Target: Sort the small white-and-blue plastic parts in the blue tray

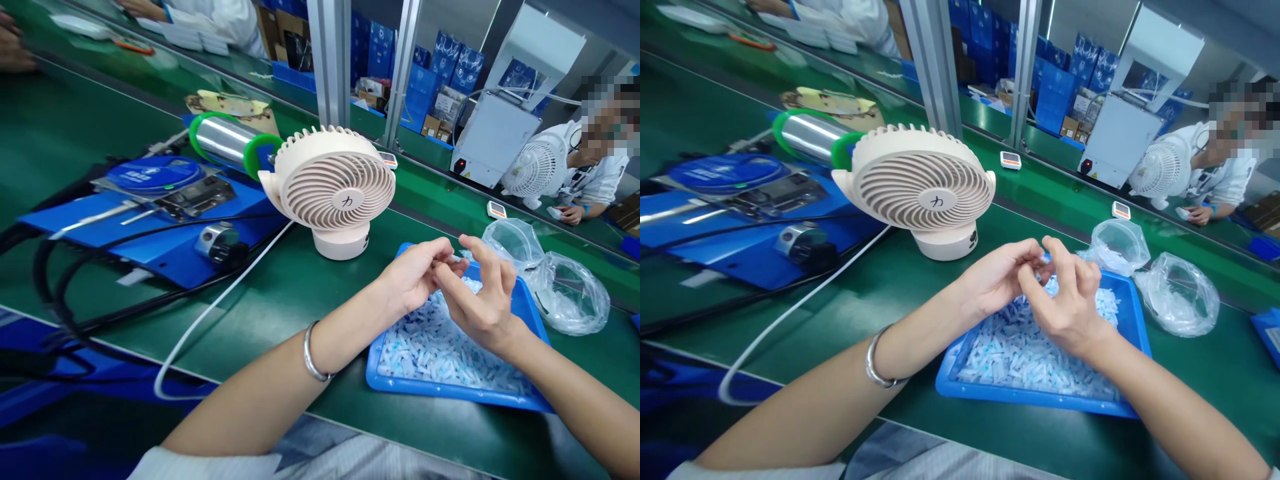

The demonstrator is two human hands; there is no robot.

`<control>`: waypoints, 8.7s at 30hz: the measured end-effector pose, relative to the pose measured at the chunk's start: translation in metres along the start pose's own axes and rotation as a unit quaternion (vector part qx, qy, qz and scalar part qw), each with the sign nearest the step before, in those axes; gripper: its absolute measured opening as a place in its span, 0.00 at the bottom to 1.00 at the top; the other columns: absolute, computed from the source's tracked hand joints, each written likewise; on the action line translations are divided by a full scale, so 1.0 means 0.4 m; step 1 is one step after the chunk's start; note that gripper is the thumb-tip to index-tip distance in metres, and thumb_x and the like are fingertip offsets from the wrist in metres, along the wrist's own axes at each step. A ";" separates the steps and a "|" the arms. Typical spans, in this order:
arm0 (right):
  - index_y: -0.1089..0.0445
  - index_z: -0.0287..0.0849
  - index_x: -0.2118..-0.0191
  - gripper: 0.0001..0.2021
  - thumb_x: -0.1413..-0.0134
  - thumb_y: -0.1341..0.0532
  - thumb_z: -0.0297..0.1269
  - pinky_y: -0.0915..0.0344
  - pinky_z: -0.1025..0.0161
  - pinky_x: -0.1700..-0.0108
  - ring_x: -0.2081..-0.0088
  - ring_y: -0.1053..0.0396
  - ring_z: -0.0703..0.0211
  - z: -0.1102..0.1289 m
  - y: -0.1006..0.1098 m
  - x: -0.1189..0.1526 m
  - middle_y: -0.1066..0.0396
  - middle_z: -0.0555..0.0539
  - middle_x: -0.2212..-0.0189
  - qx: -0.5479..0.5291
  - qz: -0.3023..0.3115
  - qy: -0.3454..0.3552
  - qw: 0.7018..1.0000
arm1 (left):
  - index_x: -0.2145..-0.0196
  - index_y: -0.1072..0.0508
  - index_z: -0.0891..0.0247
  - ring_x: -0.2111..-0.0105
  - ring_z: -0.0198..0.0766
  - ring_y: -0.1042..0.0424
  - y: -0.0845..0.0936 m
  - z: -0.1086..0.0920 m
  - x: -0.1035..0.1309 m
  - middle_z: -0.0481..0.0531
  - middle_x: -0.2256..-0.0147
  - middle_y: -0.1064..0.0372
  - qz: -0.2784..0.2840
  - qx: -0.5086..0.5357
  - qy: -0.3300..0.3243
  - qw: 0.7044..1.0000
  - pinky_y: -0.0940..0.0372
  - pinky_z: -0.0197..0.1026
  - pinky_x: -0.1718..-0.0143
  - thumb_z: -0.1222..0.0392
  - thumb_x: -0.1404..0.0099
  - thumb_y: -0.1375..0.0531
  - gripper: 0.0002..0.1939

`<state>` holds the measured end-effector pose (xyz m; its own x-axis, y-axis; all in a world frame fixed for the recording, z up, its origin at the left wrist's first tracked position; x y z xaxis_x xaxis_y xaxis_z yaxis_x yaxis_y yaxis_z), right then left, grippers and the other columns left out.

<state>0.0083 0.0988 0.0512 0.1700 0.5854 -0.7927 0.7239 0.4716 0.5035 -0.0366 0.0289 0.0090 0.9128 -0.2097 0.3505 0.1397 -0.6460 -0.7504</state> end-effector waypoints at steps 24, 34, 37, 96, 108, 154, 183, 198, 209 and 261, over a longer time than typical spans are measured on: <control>0.31 0.37 0.68 0.07 0.51 0.46 0.26 0.44 0.61 0.70 0.72 0.40 0.57 0.048 -0.183 0.109 0.36 0.40 0.69 -0.094 0.424 0.056 0.899 | 0.81 0.43 0.66 0.84 0.25 0.45 0.035 -0.051 0.009 0.52 0.82 0.41 -0.063 0.131 -0.022 0.989 0.43 0.26 0.84 0.74 0.50 0.54 0.08; 0.36 0.30 0.64 0.10 0.52 0.51 0.24 0.40 0.56 0.65 0.65 0.40 0.50 0.033 -0.171 0.083 0.36 0.35 0.67 -0.158 0.358 -0.018 0.920 | 0.82 0.43 0.66 0.84 0.27 0.44 0.033 -0.025 0.005 0.53 0.82 0.41 -0.067 0.136 -0.026 0.988 0.42 0.28 0.85 0.74 0.52 0.53 0.07; 0.38 0.34 0.70 0.10 0.48 0.55 0.25 0.40 0.59 0.70 0.72 0.41 0.56 0.035 -0.130 0.055 0.37 0.40 0.74 -0.228 0.310 -0.035 0.922 | 0.82 0.43 0.67 0.84 0.26 0.45 0.038 -0.028 0.003 0.52 0.82 0.41 -0.072 0.143 -0.036 0.986 0.42 0.27 0.85 0.74 0.52 0.53 0.07; 0.39 0.40 0.68 0.04 0.49 0.50 0.29 0.45 0.68 0.79 0.82 0.47 0.69 -0.208 -0.037 0.063 0.40 0.53 0.79 -0.270 -0.026 -0.341 0.900 | 0.96 0.43 0.64 0.88 0.26 0.55 -0.053 0.080 -0.080 0.42 0.94 0.52 0.116 -0.591 -0.075 0.795 0.64 0.36 0.84 0.80 0.66 0.44 0.16; 0.34 0.39 0.72 0.06 0.57 0.47 0.26 0.44 0.68 0.76 0.80 0.45 0.69 -0.200 -0.056 0.053 0.37 0.52 0.79 -0.319 0.042 -0.333 0.886 | 0.79 0.30 0.67 0.84 0.28 0.46 -0.024 0.021 -0.073 0.47 0.84 0.38 0.185 -0.653 -0.081 0.730 0.55 0.33 0.83 0.68 0.53 0.48 0.07; 0.31 0.41 0.69 0.06 0.50 0.45 0.32 0.40 0.68 0.72 0.75 0.36 0.66 -0.168 -0.058 0.055 0.31 0.51 0.76 -0.373 0.136 -0.324 0.859 | 0.77 0.33 0.68 0.85 0.23 0.54 -0.028 -0.027 -0.043 0.47 0.79 0.39 0.132 -0.396 -0.090 0.904 0.64 0.34 0.83 0.63 0.47 0.45 0.05; 0.32 0.41 0.71 0.05 0.49 0.45 0.32 0.39 0.68 0.71 0.73 0.35 0.66 -0.158 -0.039 0.046 0.31 0.51 0.76 -0.410 0.103 -0.332 0.843 | 0.78 0.35 0.68 0.85 0.22 0.55 -0.040 -0.018 -0.026 0.46 0.82 0.42 0.197 -0.346 -0.054 0.916 0.65 0.33 0.85 0.62 0.44 0.46 0.09; 0.36 0.40 0.71 0.06 0.47 0.48 0.25 0.43 0.66 0.73 0.78 0.39 0.65 -0.101 -0.007 0.010 0.33 0.50 0.79 -0.192 0.081 -0.121 0.971 | 0.82 0.39 0.67 0.86 0.23 0.54 -0.043 -0.018 -0.016 0.44 0.85 0.45 0.194 -0.352 -0.089 0.911 0.64 0.34 0.84 0.60 0.43 0.47 0.12; 0.38 0.38 0.68 0.06 0.46 0.50 0.24 0.42 0.65 0.72 0.75 0.40 0.63 -0.112 -0.002 0.016 0.36 0.47 0.78 -0.195 0.071 -0.121 0.971 | 0.78 0.35 0.68 0.87 0.22 0.57 -0.046 -0.025 -0.012 0.46 0.82 0.41 0.170 -0.354 -0.118 0.912 0.65 0.34 0.84 0.59 0.42 0.48 0.11; 0.30 0.38 0.68 0.11 0.52 0.48 0.22 0.44 0.66 0.71 0.73 0.39 0.62 -0.064 -0.166 0.113 0.37 0.45 0.74 -0.200 0.472 -0.039 0.858 | 0.83 0.41 0.66 0.85 0.24 0.50 0.015 -0.046 -0.045 0.45 0.85 0.46 0.010 -0.252 -0.090 0.964 0.55 0.30 0.85 0.73 0.50 0.50 0.08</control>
<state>-0.0491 0.1108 -0.0091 0.6100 0.7922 0.0202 -0.0458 0.0098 0.9989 -0.0593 0.0150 0.0085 0.9713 -0.1251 0.2025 -0.0415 -0.9268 -0.3734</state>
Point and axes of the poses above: each hand's wrist, its own x-axis away from the middle knuckle, its own y-axis out of the back of the hand, z = x × y, the point moved 6 cm from there along -x, towards the middle knuckle
